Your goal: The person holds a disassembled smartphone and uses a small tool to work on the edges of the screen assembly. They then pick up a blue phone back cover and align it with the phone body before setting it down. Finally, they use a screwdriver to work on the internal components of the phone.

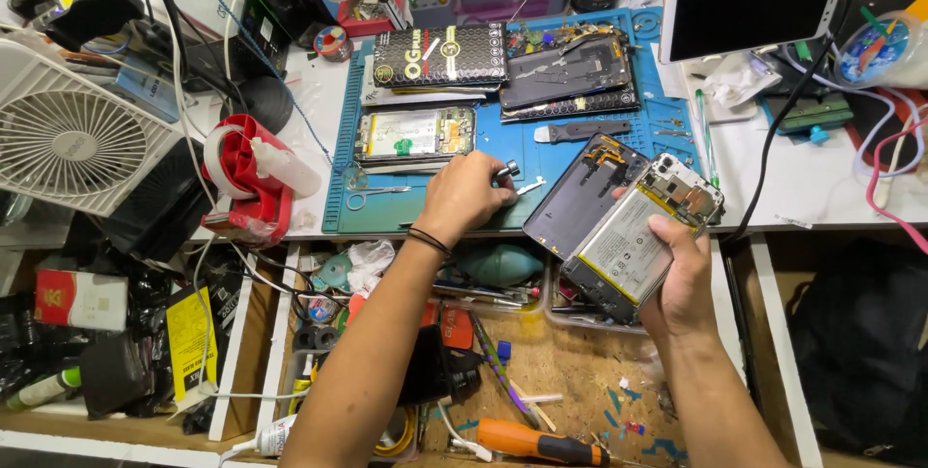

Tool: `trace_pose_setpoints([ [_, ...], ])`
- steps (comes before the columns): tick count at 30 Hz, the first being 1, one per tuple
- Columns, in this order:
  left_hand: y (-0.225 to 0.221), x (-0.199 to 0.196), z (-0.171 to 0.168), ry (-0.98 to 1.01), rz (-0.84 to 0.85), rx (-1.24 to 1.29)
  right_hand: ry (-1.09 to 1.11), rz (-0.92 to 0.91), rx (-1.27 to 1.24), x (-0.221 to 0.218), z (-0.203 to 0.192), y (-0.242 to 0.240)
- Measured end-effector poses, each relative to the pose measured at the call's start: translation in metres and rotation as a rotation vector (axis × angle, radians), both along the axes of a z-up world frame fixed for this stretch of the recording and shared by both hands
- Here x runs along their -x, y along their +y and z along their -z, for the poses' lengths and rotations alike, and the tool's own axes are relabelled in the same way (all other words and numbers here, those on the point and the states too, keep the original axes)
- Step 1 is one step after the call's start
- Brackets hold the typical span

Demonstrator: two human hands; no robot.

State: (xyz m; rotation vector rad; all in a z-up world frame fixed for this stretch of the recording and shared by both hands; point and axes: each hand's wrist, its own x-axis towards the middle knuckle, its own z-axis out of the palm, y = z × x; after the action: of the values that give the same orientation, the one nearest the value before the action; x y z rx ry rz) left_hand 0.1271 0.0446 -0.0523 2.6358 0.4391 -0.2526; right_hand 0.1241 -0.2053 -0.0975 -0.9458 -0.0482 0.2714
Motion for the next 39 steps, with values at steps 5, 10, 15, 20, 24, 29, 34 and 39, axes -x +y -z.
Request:
trace_pose_setpoints([
  [5,0.006,-0.007,0.012,-0.011,-0.017,-0.044,-0.054,0.034,0.059,0.017,-0.040,0.011],
  [10,0.007,-0.007,0.021,-0.071,-0.022,-0.140,-0.095,0.021,0.107,0.022,-0.049,0.013],
  [15,-0.040,0.005,0.014,-0.197,0.039,-0.200,-0.155,0.236,0.038,0.003,-0.016,0.002],
  [20,-0.054,-0.006,0.028,-0.146,0.055,-0.167,-0.362,0.492,0.342,-0.002,-0.013,-0.009],
  [24,-0.051,-0.011,0.022,-0.105,0.003,-0.021,-0.145,0.557,0.176,-0.010,-0.009,-0.009],
  [29,-0.046,0.014,-0.004,-0.185,0.033,0.121,-0.147,0.561,0.279,-0.009,-0.003,-0.011],
  [34,-0.023,0.077,-0.047,-0.332,0.030,0.286,-0.147,0.465,0.342,-0.006,0.003,-0.008],
  [39,0.018,0.185,-0.086,-0.628,-0.358,0.102,-0.042,0.056,0.433,0.013,0.020,0.012],
])
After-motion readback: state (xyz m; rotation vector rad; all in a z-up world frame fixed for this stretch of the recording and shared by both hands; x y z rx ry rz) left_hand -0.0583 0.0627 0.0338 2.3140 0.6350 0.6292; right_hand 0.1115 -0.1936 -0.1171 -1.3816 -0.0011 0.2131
